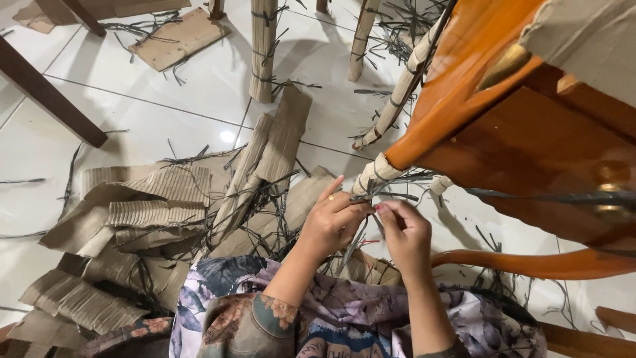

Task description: Wrapping wooden chair legs with protective paper and securing them with ties for transport or storage.

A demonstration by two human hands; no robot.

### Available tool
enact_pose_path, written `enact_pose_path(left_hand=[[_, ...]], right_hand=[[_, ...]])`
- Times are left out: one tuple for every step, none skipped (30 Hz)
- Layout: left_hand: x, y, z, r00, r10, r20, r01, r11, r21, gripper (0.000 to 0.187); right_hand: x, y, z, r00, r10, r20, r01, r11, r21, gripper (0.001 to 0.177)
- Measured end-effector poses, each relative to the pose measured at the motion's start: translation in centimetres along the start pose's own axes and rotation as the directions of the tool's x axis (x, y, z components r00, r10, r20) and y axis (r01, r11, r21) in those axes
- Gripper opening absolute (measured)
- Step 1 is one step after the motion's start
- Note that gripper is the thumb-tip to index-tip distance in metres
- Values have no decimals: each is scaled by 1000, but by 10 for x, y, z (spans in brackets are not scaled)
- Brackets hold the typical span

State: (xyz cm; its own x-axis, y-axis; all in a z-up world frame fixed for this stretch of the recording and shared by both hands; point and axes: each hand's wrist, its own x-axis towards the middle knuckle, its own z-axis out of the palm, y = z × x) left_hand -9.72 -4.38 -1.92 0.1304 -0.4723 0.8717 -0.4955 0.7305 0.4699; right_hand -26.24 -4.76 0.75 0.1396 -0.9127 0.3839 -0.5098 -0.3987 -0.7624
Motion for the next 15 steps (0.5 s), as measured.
enact_pose_path(left_hand=[[2,2,-1,1000,0,-1,0,1000,1,10],[4,4,-3,1000,-18,2,18,1000,-18,10],[5,6,-4,999,-37,6,38,999,-38,12],[3,3,-3,999,-39,6,39,999,-37,12],[0,0,-2,998,-65,7,66,996,-63,12],[-3,-2,-2,996,-92,10,92,992,-89,13],[-6,-5,0,996,-94,11,94,992,-88,13],[-9,-7,1,995,-102,9,102,988,-112,12],[-11,-9,2,994,-109,6,109,985,-134,11],[-13,-11,3,994,-110,6,110,985,-133,11],[-15,-12,4,994,-109,10,109,983,-145,11],[-17,-14,5,994,-107,13,108,982,-158,12],[-11,-11,-2,994,-106,14,107,982,-158,12],[-6,-8,-9,992,-55,113,67,992,-103,15],[0,-5,-16,977,-10,215,22,998,-51,18]], right_hand=[[2,2,-1,1000,-1,1,1,1000,0,9],[3,4,-3,1000,-9,3,8,998,69,13],[4,6,-4,1000,-14,6,13,991,136,17],[2,15,1,1000,-13,7,12,991,136,17],[-1,24,6,999,33,15,-36,888,458,14],[-4,33,11,997,74,37,-78,682,727,11],[-8,33,9,996,76,38,-80,681,728,11],[-12,33,7,987,152,60,-140,598,789,12],[-16,33,5,970,224,89,-194,505,841,13],[-20,44,5,970,224,91,-195,504,841,13],[-25,54,5,968,213,131,-223,497,839,14],[-29,65,4,964,202,171,-251,489,835,16],[-26,50,-5,964,202,171,-250,489,836,16],[-23,36,-14,936,186,300,-350,390,852,13],[-20,21,-23,892,157,423,-451,288,845,11]])
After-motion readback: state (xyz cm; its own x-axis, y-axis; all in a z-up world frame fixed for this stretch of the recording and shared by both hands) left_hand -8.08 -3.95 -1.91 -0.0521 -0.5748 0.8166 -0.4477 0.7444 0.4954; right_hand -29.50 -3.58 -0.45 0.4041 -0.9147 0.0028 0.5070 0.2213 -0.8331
